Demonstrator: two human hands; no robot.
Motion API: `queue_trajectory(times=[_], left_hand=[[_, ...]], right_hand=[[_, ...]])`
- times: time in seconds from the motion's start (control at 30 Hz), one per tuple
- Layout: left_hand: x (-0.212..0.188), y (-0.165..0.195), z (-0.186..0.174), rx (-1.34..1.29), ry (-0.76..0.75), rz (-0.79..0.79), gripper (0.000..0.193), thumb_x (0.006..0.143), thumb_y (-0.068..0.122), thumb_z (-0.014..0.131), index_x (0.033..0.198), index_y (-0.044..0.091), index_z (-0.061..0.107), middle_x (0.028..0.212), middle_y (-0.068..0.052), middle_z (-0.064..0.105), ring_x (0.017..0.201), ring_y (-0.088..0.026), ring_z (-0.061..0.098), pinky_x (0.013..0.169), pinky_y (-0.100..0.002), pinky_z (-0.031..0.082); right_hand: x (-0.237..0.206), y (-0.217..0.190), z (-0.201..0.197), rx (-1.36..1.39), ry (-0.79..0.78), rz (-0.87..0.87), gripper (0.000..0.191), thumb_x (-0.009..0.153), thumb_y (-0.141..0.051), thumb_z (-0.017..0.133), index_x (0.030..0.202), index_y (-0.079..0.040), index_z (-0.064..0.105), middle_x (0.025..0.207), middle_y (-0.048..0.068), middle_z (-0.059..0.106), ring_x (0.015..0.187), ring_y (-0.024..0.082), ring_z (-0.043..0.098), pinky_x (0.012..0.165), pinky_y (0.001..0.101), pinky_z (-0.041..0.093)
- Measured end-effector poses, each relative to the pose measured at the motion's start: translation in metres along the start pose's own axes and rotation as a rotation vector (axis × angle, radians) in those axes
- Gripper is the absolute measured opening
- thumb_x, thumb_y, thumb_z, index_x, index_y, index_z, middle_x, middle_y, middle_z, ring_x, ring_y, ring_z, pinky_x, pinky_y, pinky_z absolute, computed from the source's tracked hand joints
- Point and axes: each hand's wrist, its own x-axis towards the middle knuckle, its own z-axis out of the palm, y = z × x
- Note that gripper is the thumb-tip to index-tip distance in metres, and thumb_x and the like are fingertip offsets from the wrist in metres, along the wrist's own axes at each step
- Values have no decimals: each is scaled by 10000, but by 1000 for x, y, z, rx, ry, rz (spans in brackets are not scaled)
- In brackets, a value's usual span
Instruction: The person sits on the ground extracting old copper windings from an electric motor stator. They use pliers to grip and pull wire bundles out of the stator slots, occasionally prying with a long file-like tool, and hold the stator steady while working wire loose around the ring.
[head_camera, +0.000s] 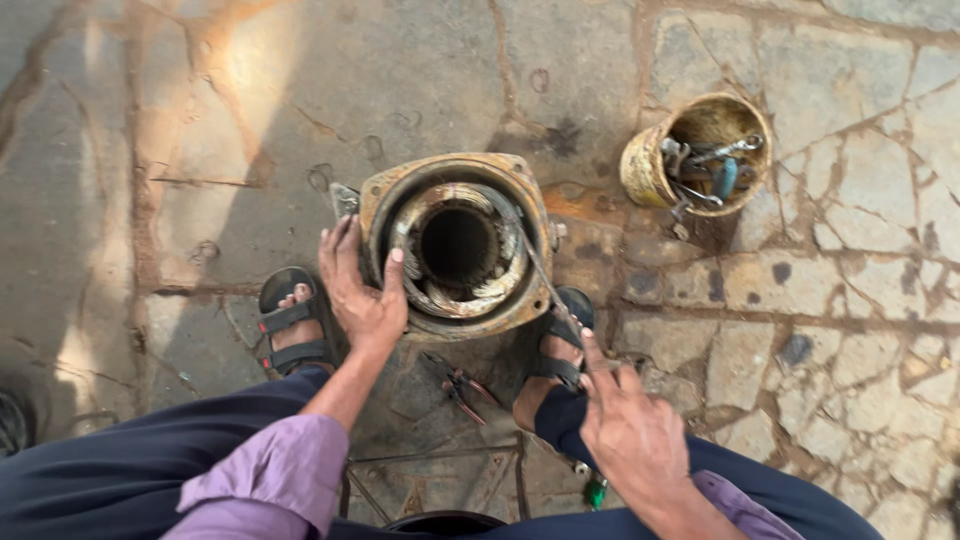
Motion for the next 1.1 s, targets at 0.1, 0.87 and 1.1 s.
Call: queue_trajectory(times=[0.1, 0.87, 1.1], left_hand=[[1, -2, 11, -181, 80, -47, 428, 1065, 242, 560, 1436, 30, 584, 1498, -175, 581, 1485, -389, 444, 1275, -494, 272], [-2, -7, 13, -163, 82, -342, 525, 1106, 309, 510, 1480, -57, 459, 1449, -245, 589, 1356, -342, 575, 1163, -407, 412], [-2, -9, 16, -171, 94, -319, 524, 1111, 305, 530, 1482, -59, 460, 1472, -250, 571, 1385, -343, 557, 1187, -409, 401]], right_hand=[[3, 5, 2, 7, -21, 28, 681, 879, -273, 636, 1540, -300, 476, 854, 117, 642, 597, 386, 667, 571, 513, 560], [-2, 9, 14, 1116, -123, -63, 562, 985, -78, 649, 1521, -48, 486, 1252, 78, 647, 916, 39, 561, 685, 211, 501], [-14, 22, -1, 1456, -495, 621, 580, 1006, -116, 669, 1567, -142, 526, 869, 106, 601, 506, 117, 489, 370, 259, 350]])
